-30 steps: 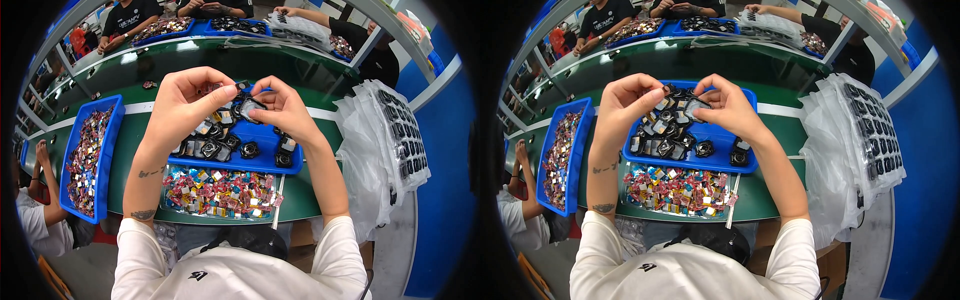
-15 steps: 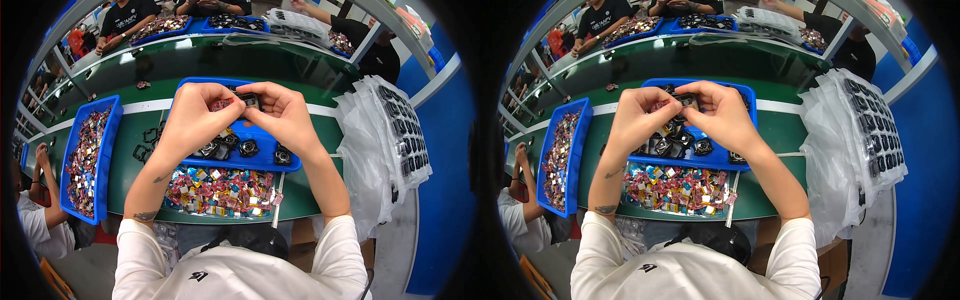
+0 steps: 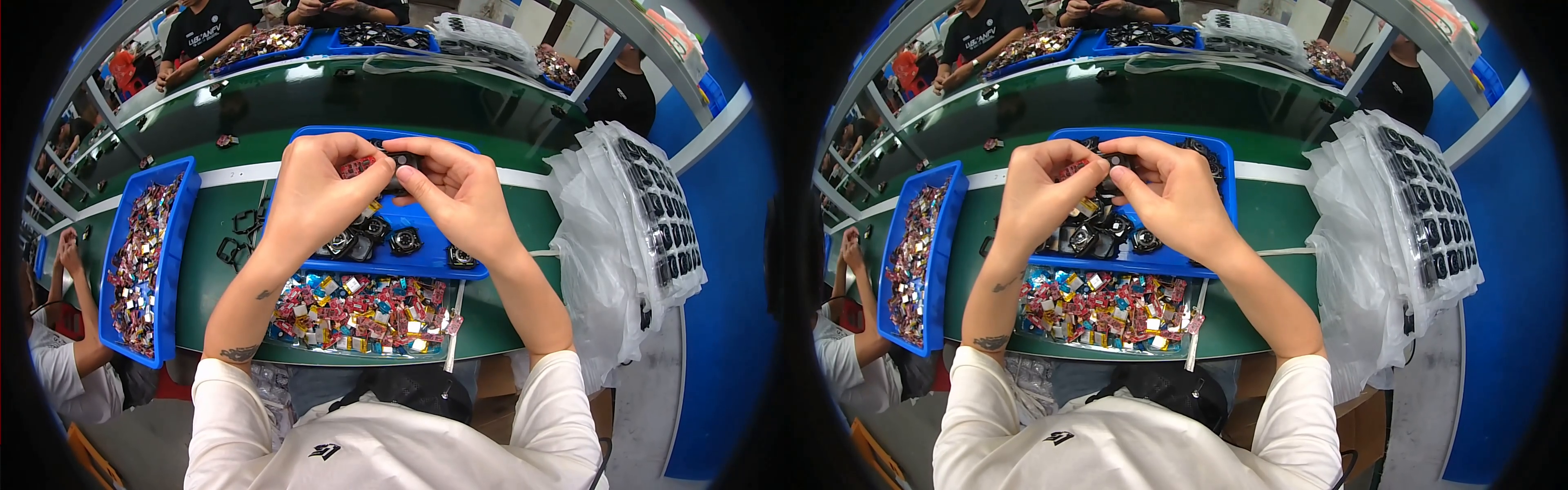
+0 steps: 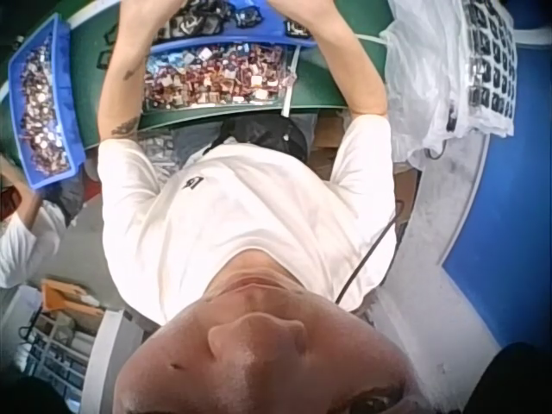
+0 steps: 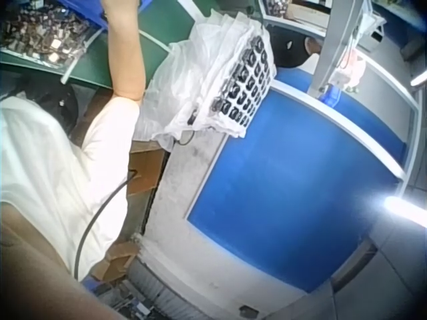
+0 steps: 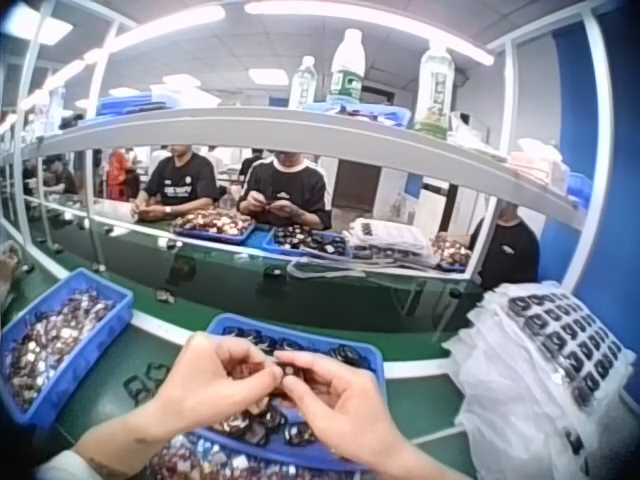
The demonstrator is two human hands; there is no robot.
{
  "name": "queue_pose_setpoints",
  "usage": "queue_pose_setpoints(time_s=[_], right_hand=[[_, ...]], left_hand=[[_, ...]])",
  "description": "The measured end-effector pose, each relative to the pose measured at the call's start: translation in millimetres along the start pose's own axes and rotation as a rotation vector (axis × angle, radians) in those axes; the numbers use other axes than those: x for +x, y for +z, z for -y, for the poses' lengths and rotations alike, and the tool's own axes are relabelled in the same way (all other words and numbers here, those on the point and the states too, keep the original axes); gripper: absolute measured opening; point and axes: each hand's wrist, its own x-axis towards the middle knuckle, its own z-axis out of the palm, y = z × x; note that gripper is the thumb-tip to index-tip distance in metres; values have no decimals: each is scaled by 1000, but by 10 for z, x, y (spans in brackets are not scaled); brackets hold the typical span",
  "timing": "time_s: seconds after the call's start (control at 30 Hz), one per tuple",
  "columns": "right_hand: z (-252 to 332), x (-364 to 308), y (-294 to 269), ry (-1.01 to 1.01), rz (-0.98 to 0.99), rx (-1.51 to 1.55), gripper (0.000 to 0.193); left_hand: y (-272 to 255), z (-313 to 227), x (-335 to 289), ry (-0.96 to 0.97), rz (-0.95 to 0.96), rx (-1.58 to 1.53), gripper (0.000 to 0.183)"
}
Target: The recorder is seen assembling small electronic components, specifically placing small colored pieces into black circular frames at a factory workstation.
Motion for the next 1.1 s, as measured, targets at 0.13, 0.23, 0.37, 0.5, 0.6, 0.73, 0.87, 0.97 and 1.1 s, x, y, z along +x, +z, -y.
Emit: queue_pose_setpoints(time_s=[0.13,0.23,0.37,0.5,0.6,0.73,0.87,0.97,1.1], right_hand=[[-9,-5,38,-36,-50,-1,21],[-15,-8,48,-82,-99,-21,18],[-13,14,0,-120,-143,51,17],[58,30,-97,-82,-191,58,14],[61,46,-103,-64,-218,106,14],[59,36,-87,-104,-240,105,13],[57,11,-20,-185,-277,65,12],[84,-8,-40,-185,-253,71,14],[118,-21,-37,-198,-224,85,15]], left_hand=[[10,-3,-14,20,-17,21,17],[33,30,-13,38,-17,-5,16],[35,-46,-37,-26,72,-211,14],[-49,-58,-30,5,84,-154,11],[-45,-82,-45,16,94,-119,9],[-44,-75,-31,-11,137,-199,9],[-20,-32,-24,-98,199,-388,12],[2,-43,-20,-76,140,-347,14],[-6,-70,-10,-102,70,-314,14]])
